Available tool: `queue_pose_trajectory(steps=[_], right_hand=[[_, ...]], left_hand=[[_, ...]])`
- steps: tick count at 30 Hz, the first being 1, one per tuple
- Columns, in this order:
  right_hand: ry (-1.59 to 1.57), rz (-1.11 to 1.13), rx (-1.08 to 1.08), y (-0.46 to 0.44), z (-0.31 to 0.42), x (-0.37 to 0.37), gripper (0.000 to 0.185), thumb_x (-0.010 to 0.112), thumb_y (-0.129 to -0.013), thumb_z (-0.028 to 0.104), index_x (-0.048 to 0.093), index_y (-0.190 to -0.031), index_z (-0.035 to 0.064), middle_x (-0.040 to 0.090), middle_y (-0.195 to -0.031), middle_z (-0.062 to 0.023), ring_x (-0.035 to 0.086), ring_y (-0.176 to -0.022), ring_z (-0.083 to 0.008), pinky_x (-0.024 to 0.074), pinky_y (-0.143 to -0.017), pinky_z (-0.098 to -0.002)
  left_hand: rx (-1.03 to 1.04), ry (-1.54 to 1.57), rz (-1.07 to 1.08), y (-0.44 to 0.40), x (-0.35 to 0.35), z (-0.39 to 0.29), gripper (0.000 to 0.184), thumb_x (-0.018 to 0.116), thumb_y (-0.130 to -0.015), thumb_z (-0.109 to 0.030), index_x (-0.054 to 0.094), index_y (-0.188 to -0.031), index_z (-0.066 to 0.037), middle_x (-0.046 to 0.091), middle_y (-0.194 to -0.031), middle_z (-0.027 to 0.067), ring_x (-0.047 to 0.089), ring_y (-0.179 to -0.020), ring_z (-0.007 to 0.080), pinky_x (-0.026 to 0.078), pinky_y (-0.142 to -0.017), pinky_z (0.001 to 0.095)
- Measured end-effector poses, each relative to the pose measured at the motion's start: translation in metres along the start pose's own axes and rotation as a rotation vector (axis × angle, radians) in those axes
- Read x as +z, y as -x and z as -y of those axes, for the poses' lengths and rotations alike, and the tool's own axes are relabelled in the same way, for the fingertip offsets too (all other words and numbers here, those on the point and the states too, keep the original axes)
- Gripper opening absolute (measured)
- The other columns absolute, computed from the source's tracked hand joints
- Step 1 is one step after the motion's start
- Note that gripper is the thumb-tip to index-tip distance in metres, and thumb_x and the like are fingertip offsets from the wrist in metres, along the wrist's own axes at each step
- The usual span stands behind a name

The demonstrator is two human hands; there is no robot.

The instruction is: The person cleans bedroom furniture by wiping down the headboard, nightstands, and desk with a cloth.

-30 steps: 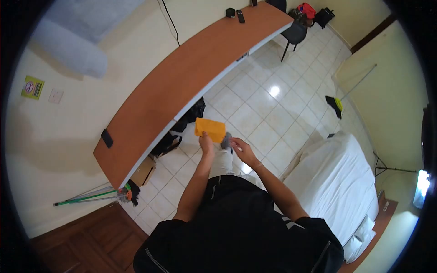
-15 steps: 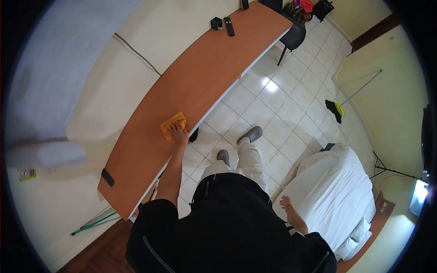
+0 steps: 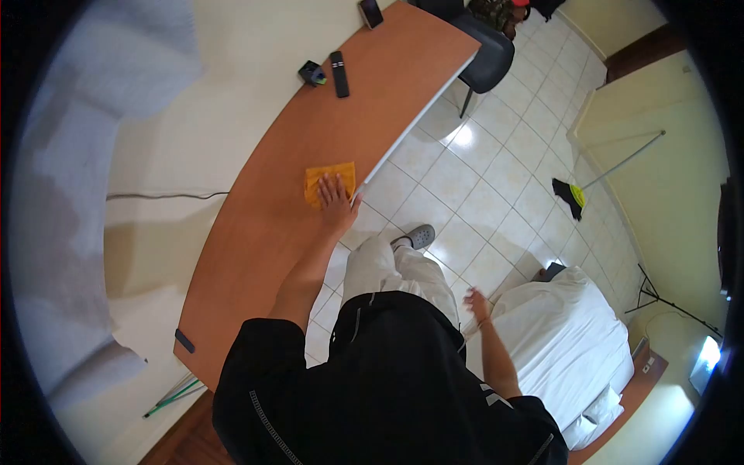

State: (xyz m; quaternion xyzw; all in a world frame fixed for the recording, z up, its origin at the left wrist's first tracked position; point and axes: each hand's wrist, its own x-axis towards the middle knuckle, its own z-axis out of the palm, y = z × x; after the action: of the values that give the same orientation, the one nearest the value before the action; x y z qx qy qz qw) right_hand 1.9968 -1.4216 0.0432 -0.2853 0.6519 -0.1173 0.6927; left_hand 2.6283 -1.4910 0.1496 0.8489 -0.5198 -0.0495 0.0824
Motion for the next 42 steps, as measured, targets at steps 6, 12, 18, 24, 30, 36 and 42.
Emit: queue_pose_trajectory(steps=[6,12,18,24,30,36,42], right_hand=[[0.169,-0.335,-0.105,-0.011,0.191,-0.039,0.063,0.045,-0.11,0.063,0.068,-0.135,0.0096,0.076,-0.109,-0.0123,0.072,-0.096,-0.0207,0.0544,-0.077,-0.0354],[0.137,-0.307,-0.118,-0.042,0.203,-0.039,0.066,0.042,-0.111,0.064,0.068,-0.134,0.0084,0.077,-0.108,-0.012,0.073,-0.094,-0.0204,0.0543,-0.076,-0.0347],[0.066,-0.299,0.12,-0.034,0.166,0.006,0.07,0.041,-0.11,0.066,0.068,-0.135,0.0067,0.077,-0.105,-0.0127,0.074,-0.089,-0.0204,0.0552,-0.071,-0.035],[-0.059,-0.218,0.404,-0.012,0.22,0.054,0.072,0.041,-0.108,0.069,0.067,-0.138,0.0088,0.076,-0.109,-0.0119,0.073,-0.093,-0.0223,0.0552,-0.076,-0.0402],[-0.195,-0.28,0.293,-0.056,0.293,0.055,0.075,0.041,-0.107,0.073,0.064,-0.142,0.0104,0.075,-0.111,-0.009,0.071,-0.098,-0.0196,0.0554,-0.082,-0.0397],[-0.263,-0.306,0.227,-0.088,0.341,0.035,0.075,0.042,-0.107,0.073,0.065,-0.141,0.0104,0.075,-0.111,-0.0082,0.071,-0.099,-0.0183,0.0555,-0.083,-0.037],[-0.32,-0.388,0.213,-0.084,0.346,0.01,0.075,0.043,-0.107,0.072,0.068,-0.139,0.0097,0.073,-0.11,-0.006,0.067,-0.097,-0.0167,0.0542,-0.083,-0.0363]], left_hand=[[0.145,-0.021,0.024,-0.125,0.03,-0.086,0.102,0.04,-0.106,-0.071,0.014,-0.17,0.003,0.005,-0.173,0.0389,0.001,-0.161,0.0576,0.006,-0.129,0.0679],[0.297,0.041,0.029,-0.242,0.043,-0.152,0.103,0.039,-0.104,-0.074,0.017,-0.17,0.002,0.006,-0.174,0.0378,0.004,-0.161,0.0566,0.005,-0.129,0.0672],[0.461,0.059,0.099,-0.393,0.053,-0.23,0.102,0.038,-0.104,-0.075,0.015,-0.172,-0.002,0.005,-0.176,0.0333,0.0,-0.163,0.053,0.003,-0.13,0.0645],[0.54,0.06,0.123,-0.548,0.066,-0.314,0.096,0.035,-0.107,-0.071,0.014,-0.172,-0.004,0.001,-0.177,0.0321,-0.003,-0.163,0.0522,0.0,-0.13,0.0631],[0.584,0.126,0.015,-0.618,0.078,-0.348,0.082,0.037,-0.111,-0.06,0.019,-0.172,-0.008,0.008,-0.177,0.0296,0.002,-0.164,0.0503,0.004,-0.131,0.0624],[0.634,0.105,0.143,-0.48,0.032,-0.284,0.083,0.059,-0.102,-0.03,0.021,-0.172,-0.009,0.016,-0.177,0.027,0.012,-0.163,0.0481,0.01,-0.131,0.0614],[0.453,0.044,0.311,-0.35,0.014,-0.222,0.085,0.058,-0.103,-0.027,0.015,-0.172,-0.005,0.006,-0.177,0.0315,0.005,-0.162,0.0554,0.007,-0.129,0.0661]])
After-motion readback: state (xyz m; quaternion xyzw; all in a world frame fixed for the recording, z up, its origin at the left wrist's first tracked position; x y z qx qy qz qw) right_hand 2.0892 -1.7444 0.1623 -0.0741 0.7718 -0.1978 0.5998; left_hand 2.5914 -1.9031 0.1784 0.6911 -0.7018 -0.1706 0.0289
